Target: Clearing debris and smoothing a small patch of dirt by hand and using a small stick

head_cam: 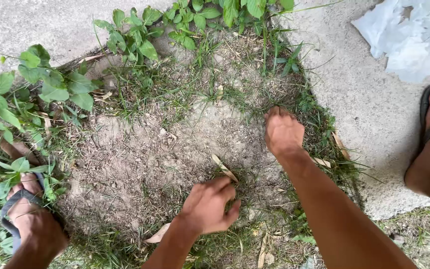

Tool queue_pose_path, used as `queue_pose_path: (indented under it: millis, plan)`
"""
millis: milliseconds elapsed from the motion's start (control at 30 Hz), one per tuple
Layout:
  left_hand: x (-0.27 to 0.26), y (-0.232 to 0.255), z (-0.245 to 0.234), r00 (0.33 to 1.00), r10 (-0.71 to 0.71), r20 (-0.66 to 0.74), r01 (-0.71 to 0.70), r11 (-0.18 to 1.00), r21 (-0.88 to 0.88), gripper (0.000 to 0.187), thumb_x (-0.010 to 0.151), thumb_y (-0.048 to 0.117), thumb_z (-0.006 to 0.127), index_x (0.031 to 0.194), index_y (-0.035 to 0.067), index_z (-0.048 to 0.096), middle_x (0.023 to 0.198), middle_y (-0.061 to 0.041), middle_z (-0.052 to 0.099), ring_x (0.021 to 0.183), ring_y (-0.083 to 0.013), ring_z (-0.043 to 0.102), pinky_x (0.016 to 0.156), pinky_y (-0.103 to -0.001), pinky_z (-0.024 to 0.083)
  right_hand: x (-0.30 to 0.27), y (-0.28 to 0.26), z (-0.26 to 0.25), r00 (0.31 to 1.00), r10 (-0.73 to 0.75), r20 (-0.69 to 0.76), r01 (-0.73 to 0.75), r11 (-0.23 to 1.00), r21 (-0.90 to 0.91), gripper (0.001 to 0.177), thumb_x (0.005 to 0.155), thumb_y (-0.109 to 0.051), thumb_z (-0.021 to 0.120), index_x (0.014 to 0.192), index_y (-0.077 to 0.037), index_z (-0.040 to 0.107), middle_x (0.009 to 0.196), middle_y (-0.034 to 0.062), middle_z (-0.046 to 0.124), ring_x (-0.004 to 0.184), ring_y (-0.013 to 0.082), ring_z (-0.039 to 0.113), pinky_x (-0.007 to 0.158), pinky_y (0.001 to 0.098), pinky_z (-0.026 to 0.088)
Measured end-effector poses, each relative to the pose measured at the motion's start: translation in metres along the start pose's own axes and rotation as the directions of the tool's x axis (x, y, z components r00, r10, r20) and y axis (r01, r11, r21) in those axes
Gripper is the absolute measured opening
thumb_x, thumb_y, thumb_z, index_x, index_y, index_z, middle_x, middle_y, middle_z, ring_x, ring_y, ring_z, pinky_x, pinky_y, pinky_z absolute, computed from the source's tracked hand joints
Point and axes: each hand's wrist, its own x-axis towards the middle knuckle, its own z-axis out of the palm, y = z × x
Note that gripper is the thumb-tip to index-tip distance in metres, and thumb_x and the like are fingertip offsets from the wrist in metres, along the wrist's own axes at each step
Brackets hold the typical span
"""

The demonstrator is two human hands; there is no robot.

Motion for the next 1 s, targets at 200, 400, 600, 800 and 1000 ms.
queue_pose_path:
  millis: [200,400,600,800,1000]
  plan:
    - [0.039,-0.004,-0.003,0.962,-0.023,-0.273,0.004,0.997,-0.071,0.019,0.082,0.024,0.067,0.084,0.005,0.068,0.085,-0.011,0.065,0.061,-0.0225,0.060,0.054,-0.042,0.059,0.012,0.010,0.020,0.997,-0.075,-0.028,0.072,0.993,-0.094,0.028,0.094,-0.009,0.061,0.120,0.001,0.054,0.104,0.0187,0.069,0.090,0.0306,0.072,0.075,0.0393,0.064]
    - [0.068,0.000,-0.027,0.971,-0.220,-0.095,0.213,0.974,-0.080,0.022,0.085,0.026,0.064,0.090,0.006,0.072,0.097,-0.011,0.069,0.071,-0.0270,0.069,0.060,-0.045,0.061,0.003,0.004,0.005,0.994,0.008,-0.108,0.009,0.987,0.161,0.034,0.087,-0.008,0.064,0.119,0.001,0.055,0.116,0.0240,0.063,0.108,0.0399,0.064,0.095,0.0490,0.055]
    - [0.108,-0.012,-0.021,0.912,-0.324,-0.250,0.309,0.946,-0.100,0.029,0.096,0.030,0.063,0.111,0.006,0.071,0.119,-0.017,0.068,0.089,-0.0352,0.073,0.082,-0.049,0.061,-0.036,0.021,0.050,0.875,-0.168,-0.454,0.331,0.893,0.306,0.019,0.103,-0.002,0.044,0.107,0.005,0.062,0.100,0.0251,0.062,0.093,0.0372,0.061,0.088,0.0503,0.053]
    - [0.149,-0.030,0.004,0.874,-0.424,-0.235,0.427,0.903,-0.040,0.035,0.100,0.026,0.057,0.128,0.007,0.064,0.142,-0.018,0.057,0.101,-0.0344,0.072,0.088,-0.048,0.059,-0.120,0.003,0.094,0.819,-0.198,-0.538,0.456,0.794,0.402,0.017,0.104,-0.008,0.052,0.097,-0.004,0.067,0.089,0.0151,0.067,0.083,0.0299,0.062,0.084,0.0462,0.051]
    - [0.179,-0.031,0.027,0.807,-0.539,-0.240,0.530,0.841,-0.108,0.032,0.104,0.018,0.051,0.132,0.014,0.065,0.142,-0.014,0.058,0.101,-0.0291,0.072,0.076,-0.039,0.066,-0.174,-0.010,0.113,0.818,-0.229,-0.527,0.524,0.675,0.519,0.016,0.091,-0.001,0.063,0.107,-0.002,0.064,0.105,0.0136,0.071,0.093,0.0249,0.069,0.087,0.0393,0.056]
